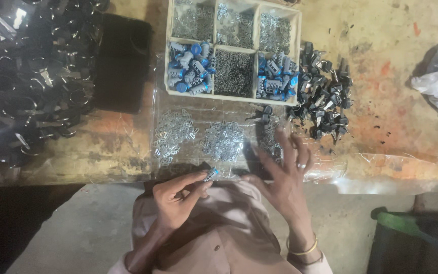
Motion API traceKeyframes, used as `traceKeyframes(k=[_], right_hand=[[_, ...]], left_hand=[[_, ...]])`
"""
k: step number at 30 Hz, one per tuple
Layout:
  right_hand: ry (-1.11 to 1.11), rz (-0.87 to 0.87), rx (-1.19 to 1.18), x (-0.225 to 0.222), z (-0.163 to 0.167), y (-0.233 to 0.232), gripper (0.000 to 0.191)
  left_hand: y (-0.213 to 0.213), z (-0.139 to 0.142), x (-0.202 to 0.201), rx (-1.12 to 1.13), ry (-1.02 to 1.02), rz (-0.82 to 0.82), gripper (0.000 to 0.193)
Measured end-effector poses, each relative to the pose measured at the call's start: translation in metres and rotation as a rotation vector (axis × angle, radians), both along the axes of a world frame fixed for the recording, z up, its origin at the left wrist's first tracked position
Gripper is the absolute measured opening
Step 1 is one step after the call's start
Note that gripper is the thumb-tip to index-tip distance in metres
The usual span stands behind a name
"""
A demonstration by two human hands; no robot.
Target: The person picks small blue cylindrical components from piles on the workbench and from an orange basket, fits them together by hand, and places the assembled pieces into the compartments of a divided box, repeating the cycle one piece at a time.
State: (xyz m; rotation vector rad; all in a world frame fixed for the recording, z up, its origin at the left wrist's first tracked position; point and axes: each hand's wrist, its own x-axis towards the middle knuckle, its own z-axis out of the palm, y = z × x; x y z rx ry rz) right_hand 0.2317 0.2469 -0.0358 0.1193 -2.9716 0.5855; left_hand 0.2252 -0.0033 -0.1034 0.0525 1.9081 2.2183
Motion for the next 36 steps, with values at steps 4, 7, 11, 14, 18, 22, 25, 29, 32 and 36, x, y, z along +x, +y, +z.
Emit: traceKeyframes(k=[4, 7, 11, 14, 18, 22, 25, 29, 32, 36], right_hand=[[0.126, 0.134, 0.03, 0.019, -0.003, -0.003, 0.041], [0.093, 0.255, -0.078, 0.029, -0.002, -0.005, 0.036], [-0.01, 0.223, -0.288, 0.029, -0.002, -0.022, 0.03], [-0.006, 0.128, -0.399, 0.018, -0.005, -0.042, 0.029], [-0.003, 0.011, -0.584, 0.007, -0.003, -0.062, 0.025], [-0.078, -0.095, -0.679, 0.001, -0.001, -0.07, 0.025], [-0.049, -0.088, -0.515, 0.001, 0.002, -0.071, 0.028], [-0.039, 0.035, -0.377, -0.012, 0.006, -0.07, 0.027], [0.032, 0.057, -0.178, -0.03, 0.008, -0.078, 0.035], [0.055, 0.09, 0.005, -0.046, 0.007, -0.093, 0.047]], left_hand=[[0.001, 0.001, -0.001, -0.063, -0.006, 0.009, 0.032], [0.003, 0.004, -0.002, -0.075, -0.01, 0.027, 0.031], [0.004, 0.006, -0.006, -0.091, 0.045, 0.023, 0.03], [0.004, 0.009, -0.006, -0.078, 0.043, 0.006, 0.031], [0.002, 0.011, -0.006, -0.15, 0.042, -0.008, 0.032], [0.0, 0.012, -0.007, -0.221, 0.155, -0.029, 0.032], [-0.003, 0.011, -0.007, -0.323, 0.282, -0.035, 0.033], [-0.011, 0.007, -0.007, -0.198, 0.245, 0.005, 0.03], [-0.022, 0.006, -0.007, 0.016, 0.136, 0.073, 0.027], [-0.036, 0.008, -0.007, -0.115, 0.097, 0.152, 0.028]])
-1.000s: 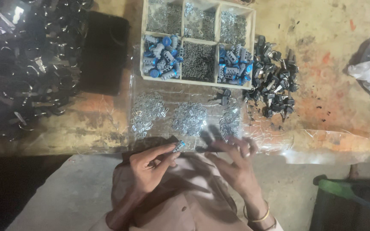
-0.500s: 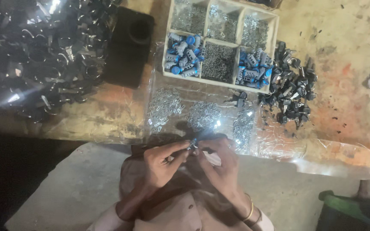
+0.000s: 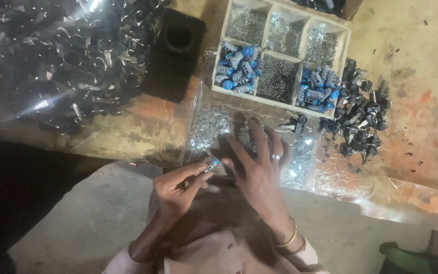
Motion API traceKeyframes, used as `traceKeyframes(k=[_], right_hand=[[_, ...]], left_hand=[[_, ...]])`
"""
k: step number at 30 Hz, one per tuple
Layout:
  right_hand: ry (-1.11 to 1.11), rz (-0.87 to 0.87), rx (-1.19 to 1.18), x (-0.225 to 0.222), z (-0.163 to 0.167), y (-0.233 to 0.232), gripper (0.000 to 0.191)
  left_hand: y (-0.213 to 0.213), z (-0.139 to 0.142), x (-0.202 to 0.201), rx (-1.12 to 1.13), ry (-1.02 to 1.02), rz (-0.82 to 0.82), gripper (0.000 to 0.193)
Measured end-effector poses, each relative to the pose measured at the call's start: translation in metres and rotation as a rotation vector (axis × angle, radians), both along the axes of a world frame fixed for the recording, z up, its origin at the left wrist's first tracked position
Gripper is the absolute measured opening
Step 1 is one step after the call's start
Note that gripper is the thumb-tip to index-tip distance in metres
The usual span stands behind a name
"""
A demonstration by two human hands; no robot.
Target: The person picks small blue cylindrical components from piles on the workbench and from an orange basket, fits them together by hand, and places the assembled pieces into the compartments of a divided box, repeating the cycle one piece at a time.
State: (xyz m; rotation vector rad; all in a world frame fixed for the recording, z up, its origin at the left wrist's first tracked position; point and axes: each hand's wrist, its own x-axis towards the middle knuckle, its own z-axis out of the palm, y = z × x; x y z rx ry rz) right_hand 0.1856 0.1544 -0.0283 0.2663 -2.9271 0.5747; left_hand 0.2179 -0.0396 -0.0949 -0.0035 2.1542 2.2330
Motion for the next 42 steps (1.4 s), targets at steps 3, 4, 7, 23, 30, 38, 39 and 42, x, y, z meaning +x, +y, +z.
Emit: traceKeyframes(k=[3, 4, 7, 23, 30, 38, 39, 42], right_hand=[[-0.048, 0.002, -0.027, 0.001, 0.003, -0.002, 0.048], [-0.064, -0.001, -0.052, 0.003, 0.004, -0.001, 0.047], [-0.077, -0.008, -0.008, 0.004, 0.004, 0.0, 0.055], [-0.055, 0.093, -0.045, 0.02, 0.011, -0.001, 0.05], [0.014, 0.216, -0.081, 0.031, -0.006, 0.017, 0.037], [0.023, -0.123, -0.492, 0.048, -0.016, 0.035, 0.018], [-0.001, -0.152, -0.509, 0.049, -0.014, 0.035, 0.017], [0.013, -0.139, -0.484, 0.05, -0.011, 0.035, 0.016]], left_hand=[[-0.003, 0.001, -0.001, -0.042, 0.036, 0.026, 0.028], [-0.004, 0.001, -0.001, -0.042, 0.037, 0.026, 0.029], [-0.004, 0.002, -0.001, -0.045, 0.032, 0.021, 0.029], [-0.01, 0.005, 0.002, -0.07, -0.043, 0.068, 0.03], [-0.005, 0.006, 0.002, -0.04, -0.033, 0.015, 0.03], [0.028, -0.002, 0.004, 0.068, -0.03, -0.123, 0.03], [0.031, -0.003, 0.004, 0.082, -0.058, -0.134, 0.031], [0.037, -0.005, 0.004, 0.014, -0.07, -0.176, 0.031]])
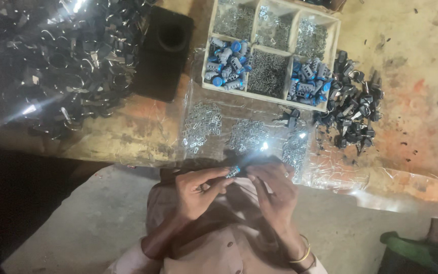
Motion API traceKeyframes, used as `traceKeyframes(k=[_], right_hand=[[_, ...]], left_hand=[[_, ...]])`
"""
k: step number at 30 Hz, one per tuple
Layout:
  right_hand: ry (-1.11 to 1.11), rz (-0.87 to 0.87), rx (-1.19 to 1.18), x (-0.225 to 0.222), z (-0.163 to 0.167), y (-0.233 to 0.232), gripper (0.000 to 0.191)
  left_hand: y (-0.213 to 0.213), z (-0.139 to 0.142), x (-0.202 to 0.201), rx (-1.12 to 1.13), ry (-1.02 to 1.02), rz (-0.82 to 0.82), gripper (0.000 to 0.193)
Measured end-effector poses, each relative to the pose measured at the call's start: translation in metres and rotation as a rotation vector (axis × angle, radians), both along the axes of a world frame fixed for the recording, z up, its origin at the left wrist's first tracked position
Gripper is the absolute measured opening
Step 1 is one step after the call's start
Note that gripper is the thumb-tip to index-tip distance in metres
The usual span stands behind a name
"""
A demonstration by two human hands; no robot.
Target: The person picks small blue cylindrical components from piles on the workbench and from an orange basket, fits them together by hand, and places the assembled pieces into the compartments of a divided box, repeating the cycle one piece at a time.
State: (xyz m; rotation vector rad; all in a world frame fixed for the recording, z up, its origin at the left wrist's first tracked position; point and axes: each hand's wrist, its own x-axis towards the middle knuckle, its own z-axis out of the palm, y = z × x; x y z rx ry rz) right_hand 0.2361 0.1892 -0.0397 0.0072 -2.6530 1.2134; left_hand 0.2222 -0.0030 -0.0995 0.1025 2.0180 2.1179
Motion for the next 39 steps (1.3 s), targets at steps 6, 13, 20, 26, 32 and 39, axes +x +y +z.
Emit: traceKeyframes(k=[6, 13, 20, 26, 32, 39], right_hand=[[-0.065, -0.031, -0.211, 0.007, -0.002, -0.013, 0.019], [-0.074, -0.037, -0.035, 0.01, -0.002, -0.016, 0.027], [-0.059, 0.126, 0.287, -0.008, 0.011, -0.016, 0.033], [0.111, 0.165, 0.513, -0.034, 0.018, -0.03, 0.05], [0.028, 0.371, 0.356, -0.015, 0.008, -0.006, 0.037], [-0.02, 0.112, -0.072, 0.001, -0.006, -0.007, 0.024]], left_hand=[[-0.003, 0.002, -0.002, 0.018, 0.049, -0.032, 0.033], [-0.005, 0.007, -0.003, -0.257, 0.293, -0.033, 0.033], [-0.016, 0.014, -0.008, -0.261, 0.388, 0.011, 0.029], [-0.037, 0.022, -0.007, -0.126, 0.111, 0.098, 0.026], [-0.032, 0.013, -0.004, 0.006, 0.092, 0.145, 0.025], [-0.014, 0.002, 0.0, 0.086, 0.071, 0.051, 0.029]])
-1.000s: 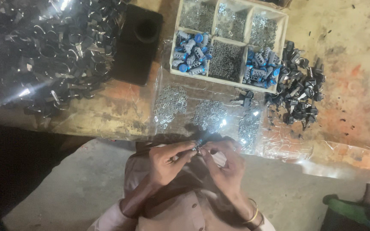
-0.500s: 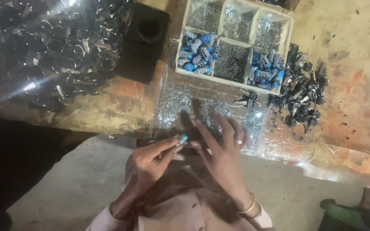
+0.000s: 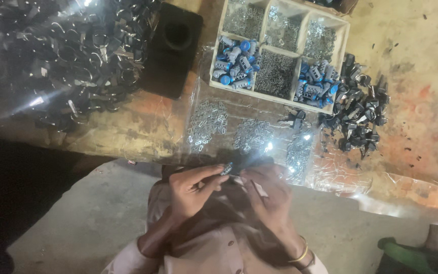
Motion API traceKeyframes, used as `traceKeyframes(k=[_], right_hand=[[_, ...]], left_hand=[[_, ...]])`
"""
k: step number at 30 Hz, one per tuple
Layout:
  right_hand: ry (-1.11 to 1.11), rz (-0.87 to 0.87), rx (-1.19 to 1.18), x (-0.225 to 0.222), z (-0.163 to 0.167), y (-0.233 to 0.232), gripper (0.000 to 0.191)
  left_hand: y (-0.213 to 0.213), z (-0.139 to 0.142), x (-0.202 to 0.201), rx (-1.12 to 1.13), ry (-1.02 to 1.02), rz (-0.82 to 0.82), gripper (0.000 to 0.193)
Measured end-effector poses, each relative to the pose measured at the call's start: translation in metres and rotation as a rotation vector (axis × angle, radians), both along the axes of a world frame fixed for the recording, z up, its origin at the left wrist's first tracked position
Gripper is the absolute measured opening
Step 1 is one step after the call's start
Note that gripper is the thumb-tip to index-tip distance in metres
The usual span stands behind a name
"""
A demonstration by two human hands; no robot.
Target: The person picks small blue cylindrical components from piles on the workbench and from an orange basket, fits them together by hand, and places the assembled pieces into the compartments of a divided box, repeating the cycle one piece at a time.
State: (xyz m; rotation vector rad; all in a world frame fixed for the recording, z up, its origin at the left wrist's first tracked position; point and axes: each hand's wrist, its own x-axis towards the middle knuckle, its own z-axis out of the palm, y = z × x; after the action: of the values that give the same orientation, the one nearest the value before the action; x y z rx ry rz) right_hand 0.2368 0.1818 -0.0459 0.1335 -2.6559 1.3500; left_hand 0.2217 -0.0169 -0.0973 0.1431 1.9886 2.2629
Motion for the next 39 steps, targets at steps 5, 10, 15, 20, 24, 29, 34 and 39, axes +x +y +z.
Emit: traceKeyframes(k=[5, 10, 15, 20, 24, 29, 34, 39], right_hand=[[0.056, -0.053, -0.038, -0.005, 0.005, -0.015, 0.021], [-0.133, -0.063, 0.075, -0.009, 0.014, -0.016, 0.025], [-0.184, 0.1, 0.112, -0.026, 0.022, 0.005, 0.033], [-0.238, 0.297, 0.085, -0.037, 0.029, 0.023, 0.024], [-0.447, 0.107, -0.114, -0.053, 0.042, 0.046, 0.029], [-0.009, -0.161, 0.677, -0.091, 0.04, 0.071, 0.026], [0.087, -0.169, 0.081, -0.079, 0.03, 0.08, 0.022], [0.009, -0.001, -1.268, -0.047, 0.014, 0.078, 0.016]], left_hand=[[0.0, 0.004, -0.004, -0.254, 0.145, -0.015, 0.032], [-0.001, 0.009, -0.008, -0.449, 0.394, -0.019, 0.031], [-0.003, 0.013, -0.015, -0.342, 0.535, -0.075, 0.027], [0.0, 0.024, -0.022, -0.204, 0.554, -0.224, 0.028], [0.004, 0.033, -0.025, -0.247, 0.537, -0.204, 0.028], [0.004, 0.04, -0.026, -0.23, 0.401, -0.1, 0.025], [0.005, 0.037, -0.028, 0.033, 0.193, -0.083, 0.024], [0.009, 0.028, -0.025, 0.26, -0.18, -0.105, 0.019]])
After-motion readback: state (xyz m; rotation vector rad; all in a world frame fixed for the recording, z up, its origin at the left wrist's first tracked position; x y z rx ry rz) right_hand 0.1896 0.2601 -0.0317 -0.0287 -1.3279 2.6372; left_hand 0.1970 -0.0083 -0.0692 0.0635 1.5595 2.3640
